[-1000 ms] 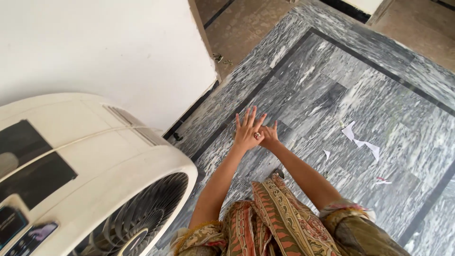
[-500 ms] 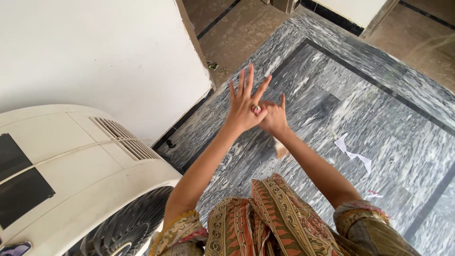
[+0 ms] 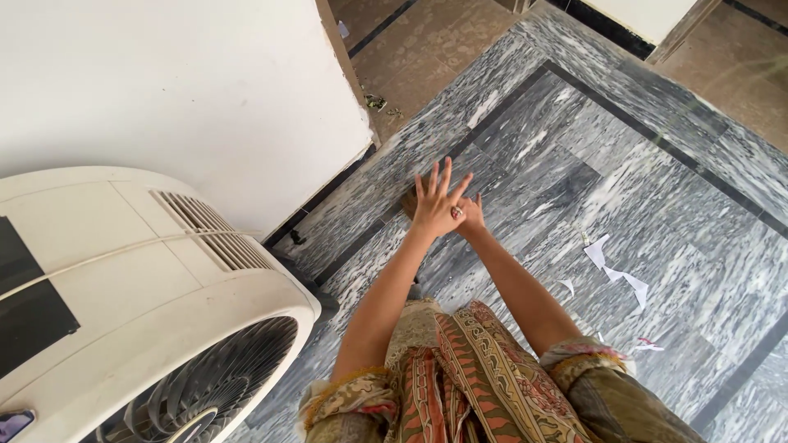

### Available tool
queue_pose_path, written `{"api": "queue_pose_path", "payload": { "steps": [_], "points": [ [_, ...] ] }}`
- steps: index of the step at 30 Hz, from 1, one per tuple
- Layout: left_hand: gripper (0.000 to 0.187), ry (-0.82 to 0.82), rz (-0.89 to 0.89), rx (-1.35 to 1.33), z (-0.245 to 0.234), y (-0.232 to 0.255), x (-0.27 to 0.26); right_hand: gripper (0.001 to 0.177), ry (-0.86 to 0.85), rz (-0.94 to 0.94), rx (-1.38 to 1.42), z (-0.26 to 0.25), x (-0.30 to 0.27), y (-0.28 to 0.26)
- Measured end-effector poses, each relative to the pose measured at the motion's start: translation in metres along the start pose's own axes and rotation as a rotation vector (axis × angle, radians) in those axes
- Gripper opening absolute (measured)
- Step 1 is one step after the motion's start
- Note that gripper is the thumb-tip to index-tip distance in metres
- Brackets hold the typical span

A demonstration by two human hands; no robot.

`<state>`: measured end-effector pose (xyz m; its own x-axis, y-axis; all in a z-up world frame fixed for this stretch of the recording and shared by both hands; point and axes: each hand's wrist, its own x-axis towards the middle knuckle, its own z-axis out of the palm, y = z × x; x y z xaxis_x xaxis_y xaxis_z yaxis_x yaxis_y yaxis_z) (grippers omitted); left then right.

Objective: The person is sweeping the marble floor of an entryway using a handheld broom.

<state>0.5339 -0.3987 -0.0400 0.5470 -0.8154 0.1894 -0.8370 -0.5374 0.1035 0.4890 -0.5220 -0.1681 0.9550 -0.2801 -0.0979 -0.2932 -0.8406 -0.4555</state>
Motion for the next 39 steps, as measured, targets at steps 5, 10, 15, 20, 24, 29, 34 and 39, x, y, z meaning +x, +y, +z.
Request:
{"api": "queue_pose_path", "payload": {
  "steps": [5,10,15,20,24,29,34,39],
  "points": [
    [0.082,-0.115,-0.013,-0.163,0.033,0.031,-0.006,0.046,-0.106,0.13,-0.023,-0.051,-0.063,0.01],
    [0.079,-0.212,-0.021,-0.246,0.048,0.045,0.01,0.033,-0.263,0.254,-0.255,-0.075,-0.08,0.042],
    [0.081,-0.172,-0.08,-0.431,0.007,0.034,0.028,0.039,-0.032,0.127,-0.185,-0.147,-0.09,-0.006],
    [0.087,0.016,-0.068,-0.354,-0.099,0.026,0.044,0.038,0.3,-0.091,-0.092,-0.17,-0.054,-0.037],
    [0.093,0.161,0.009,-0.274,-0.126,0.011,0.054,0.038,0.08,-0.018,-0.141,-0.176,-0.02,-0.068],
    [0.094,0.176,0.041,-0.158,-0.081,-0.03,0.061,0.046,0.173,-0.153,0.021,-0.066,0.054,-0.035],
    [0.091,0.044,-0.033,-0.096,-0.015,-0.072,0.049,0.041,0.013,-0.092,-0.203,0.045,0.107,-0.008],
    [0.075,-0.129,-0.129,-0.32,0.052,-0.095,0.039,0.06,-0.088,0.045,-0.016,-0.017,0.078,-0.054]
  ]
}}
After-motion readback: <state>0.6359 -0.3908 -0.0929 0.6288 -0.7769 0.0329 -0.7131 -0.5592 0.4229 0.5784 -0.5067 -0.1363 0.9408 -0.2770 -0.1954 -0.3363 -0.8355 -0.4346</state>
